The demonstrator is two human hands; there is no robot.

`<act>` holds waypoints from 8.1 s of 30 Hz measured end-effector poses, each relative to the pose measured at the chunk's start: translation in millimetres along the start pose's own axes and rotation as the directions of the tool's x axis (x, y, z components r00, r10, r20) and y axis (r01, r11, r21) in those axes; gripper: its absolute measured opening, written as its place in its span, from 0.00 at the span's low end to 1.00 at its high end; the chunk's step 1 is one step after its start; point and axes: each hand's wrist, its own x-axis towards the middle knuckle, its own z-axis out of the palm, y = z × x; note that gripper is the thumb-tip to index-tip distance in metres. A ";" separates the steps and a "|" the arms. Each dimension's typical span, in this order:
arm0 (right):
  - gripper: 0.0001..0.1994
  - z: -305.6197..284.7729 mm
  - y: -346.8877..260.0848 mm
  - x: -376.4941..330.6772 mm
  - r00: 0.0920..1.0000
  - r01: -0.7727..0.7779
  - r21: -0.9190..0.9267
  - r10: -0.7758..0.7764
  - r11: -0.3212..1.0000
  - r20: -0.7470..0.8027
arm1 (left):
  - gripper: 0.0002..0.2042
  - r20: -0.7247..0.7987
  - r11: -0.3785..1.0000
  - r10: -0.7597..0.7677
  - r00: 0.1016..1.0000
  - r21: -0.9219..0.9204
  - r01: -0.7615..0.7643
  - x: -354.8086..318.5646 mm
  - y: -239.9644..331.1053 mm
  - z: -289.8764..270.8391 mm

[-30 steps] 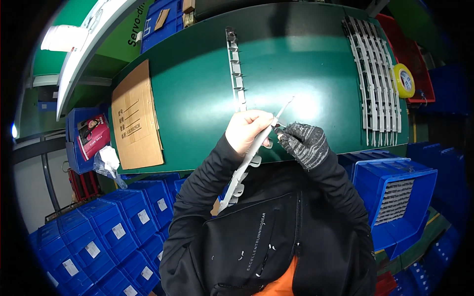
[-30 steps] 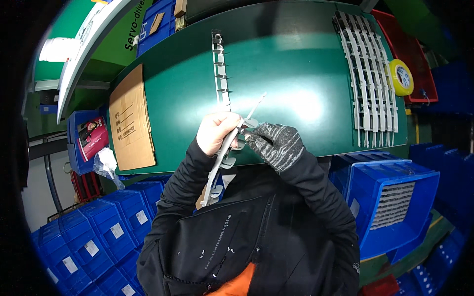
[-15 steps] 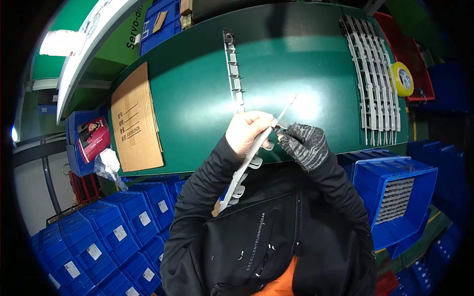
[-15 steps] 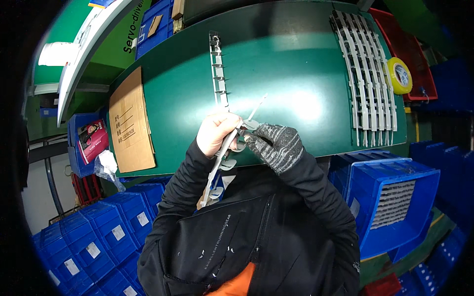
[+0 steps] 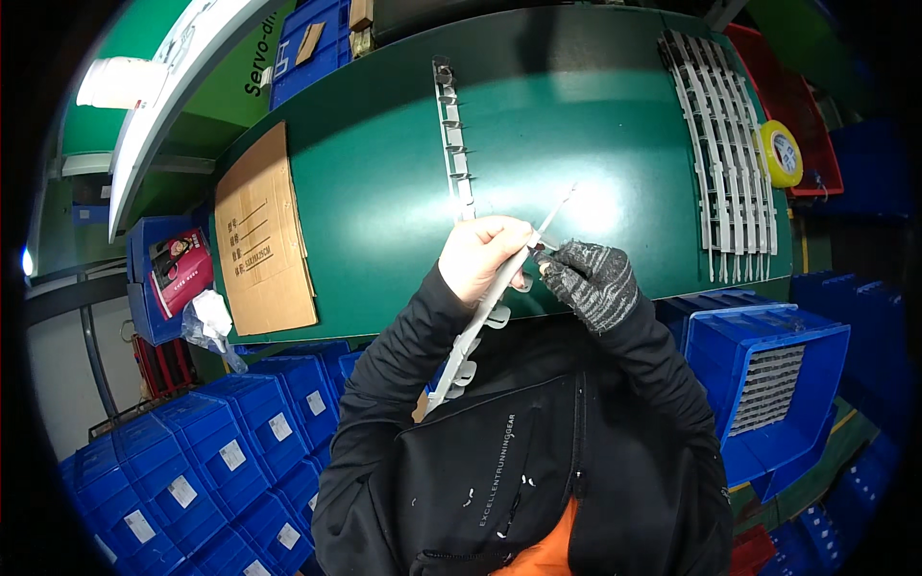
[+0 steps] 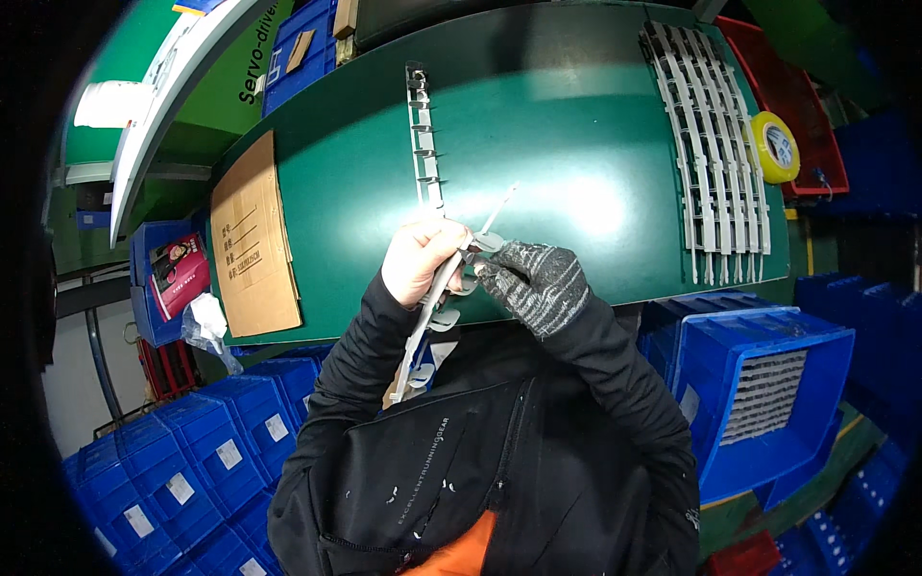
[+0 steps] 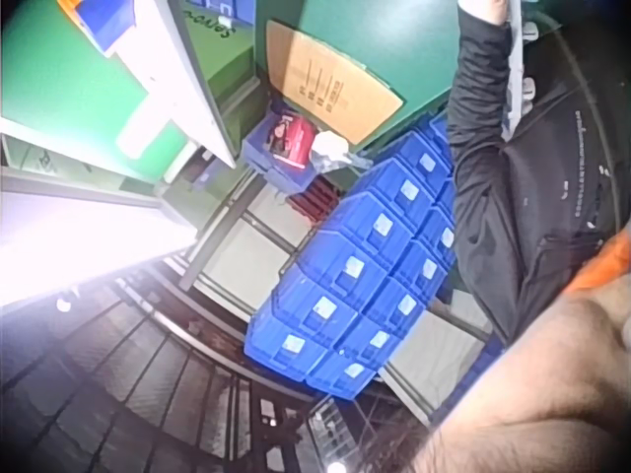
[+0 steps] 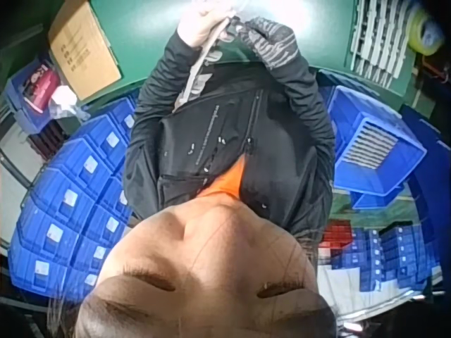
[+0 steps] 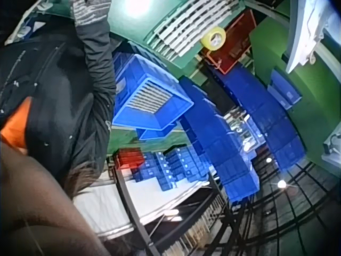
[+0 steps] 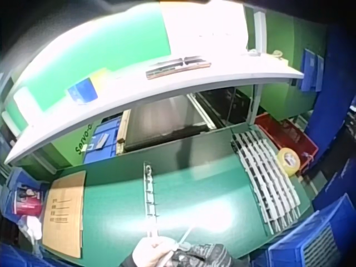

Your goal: The person retrieves plastic pieces from a machine, trims excess material from the parts using a small blade, aligns and connects the plastic pieces together, and stacks them on the workbench.

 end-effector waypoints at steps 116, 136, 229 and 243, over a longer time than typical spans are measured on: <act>0.08 -19.0 -2.9 39.5 0.974 0.031 0.144 0.003 0.989 -0.226 | 0.26 0.498 0.960 -0.020 0.867 -0.233 0.156 23.5 -26.3 -8.5; 0.05 -15.8 6.2 0.5 0.922 0.070 -0.450 -0.229 0.890 -0.310 | 0.22 0.192 0.953 -0.047 0.980 -0.286 0.102 17.8 -23.7 -14.9; 0.06 -114.1 30.3 21.4 0.776 0.356 0.755 0.276 0.550 -0.567 | 0.16 0.307 0.933 -0.129 0.943 0.360 0.011 -10.4 -39.9 -73.3; 0.08 -26.2 23.9 6.4 0.912 0.291 -0.219 -0.339 0.931 -0.231 | 0.17 0.213 0.913 0.125 0.969 -0.407 -0.029 -0.5 -45.9 -21.2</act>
